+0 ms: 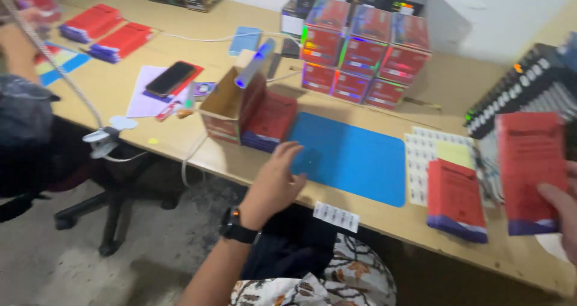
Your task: The person picks up mobile phone screens, peels off protective films, and places them into small red envelopes on a desk.
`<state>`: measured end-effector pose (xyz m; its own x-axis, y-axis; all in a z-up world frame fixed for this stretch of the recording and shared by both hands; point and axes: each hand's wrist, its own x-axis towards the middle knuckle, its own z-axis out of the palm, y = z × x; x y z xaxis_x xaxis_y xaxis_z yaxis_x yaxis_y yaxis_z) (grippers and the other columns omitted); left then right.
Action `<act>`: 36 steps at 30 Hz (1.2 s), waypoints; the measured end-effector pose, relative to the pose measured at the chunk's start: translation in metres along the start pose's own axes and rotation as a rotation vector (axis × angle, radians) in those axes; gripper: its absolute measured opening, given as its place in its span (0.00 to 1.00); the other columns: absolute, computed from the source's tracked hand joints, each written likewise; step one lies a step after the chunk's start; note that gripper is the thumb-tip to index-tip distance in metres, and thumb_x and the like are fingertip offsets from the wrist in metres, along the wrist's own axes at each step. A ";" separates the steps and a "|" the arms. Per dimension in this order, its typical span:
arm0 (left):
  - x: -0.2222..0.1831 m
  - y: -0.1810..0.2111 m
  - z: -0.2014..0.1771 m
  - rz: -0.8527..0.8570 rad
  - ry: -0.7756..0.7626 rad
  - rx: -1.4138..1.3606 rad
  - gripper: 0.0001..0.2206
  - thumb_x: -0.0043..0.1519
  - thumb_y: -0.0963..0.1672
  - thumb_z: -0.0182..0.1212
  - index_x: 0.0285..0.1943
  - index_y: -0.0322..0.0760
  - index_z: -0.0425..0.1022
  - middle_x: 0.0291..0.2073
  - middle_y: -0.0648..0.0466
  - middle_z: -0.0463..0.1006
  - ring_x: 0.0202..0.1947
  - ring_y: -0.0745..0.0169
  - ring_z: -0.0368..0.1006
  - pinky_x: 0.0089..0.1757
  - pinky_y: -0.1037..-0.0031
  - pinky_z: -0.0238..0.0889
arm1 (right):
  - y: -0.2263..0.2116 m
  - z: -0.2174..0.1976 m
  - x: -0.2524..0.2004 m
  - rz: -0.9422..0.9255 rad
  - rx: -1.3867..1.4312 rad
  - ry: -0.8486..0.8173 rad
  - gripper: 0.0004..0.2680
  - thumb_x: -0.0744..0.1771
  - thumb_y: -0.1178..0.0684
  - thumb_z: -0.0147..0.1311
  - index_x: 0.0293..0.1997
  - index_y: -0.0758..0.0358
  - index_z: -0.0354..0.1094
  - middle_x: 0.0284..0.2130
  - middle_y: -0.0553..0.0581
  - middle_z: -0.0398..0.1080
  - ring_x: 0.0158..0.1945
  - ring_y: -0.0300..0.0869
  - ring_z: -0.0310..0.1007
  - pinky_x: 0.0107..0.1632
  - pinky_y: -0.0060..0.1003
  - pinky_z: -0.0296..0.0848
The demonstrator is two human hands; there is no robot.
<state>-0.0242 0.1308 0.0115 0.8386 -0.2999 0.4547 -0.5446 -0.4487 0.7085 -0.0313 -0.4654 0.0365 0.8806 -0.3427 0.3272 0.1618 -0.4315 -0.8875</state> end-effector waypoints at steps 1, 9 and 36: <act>0.002 -0.008 -0.002 -0.042 0.070 0.120 0.28 0.54 0.41 0.62 0.67 0.33 0.66 0.65 0.45 0.65 0.60 0.39 0.70 0.46 0.59 0.73 | -0.037 0.025 -0.026 0.001 -0.043 0.034 0.23 0.71 0.64 0.54 0.77 0.66 0.52 0.50 0.68 0.69 0.50 0.52 0.69 0.43 0.53 0.70; 0.011 -0.039 -0.001 -0.307 0.097 0.364 0.33 0.51 0.39 0.53 0.72 0.41 0.60 0.75 0.47 0.55 0.33 0.24 0.75 0.32 0.44 0.67 | -0.162 0.132 -0.077 0.384 -0.559 -0.021 0.25 0.66 0.48 0.57 0.74 0.53 0.58 0.53 0.65 0.72 0.50 0.56 0.73 0.53 0.53 0.67; -0.022 -0.074 0.001 0.026 0.572 -0.184 0.18 0.59 0.35 0.46 0.53 0.35 0.79 0.43 0.50 0.69 0.35 0.62 0.73 0.44 0.72 0.72 | -0.062 0.173 -0.110 0.330 -0.856 -0.070 0.29 0.64 0.57 0.71 0.71 0.67 0.53 0.65 0.74 0.57 0.66 0.61 0.59 0.48 0.65 0.73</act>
<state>-0.0025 0.1701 -0.0518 0.7239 0.2150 0.6555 -0.5977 -0.2791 0.7516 -0.0607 -0.2569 -0.0007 0.8529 -0.5193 0.0546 -0.4632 -0.8007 -0.3798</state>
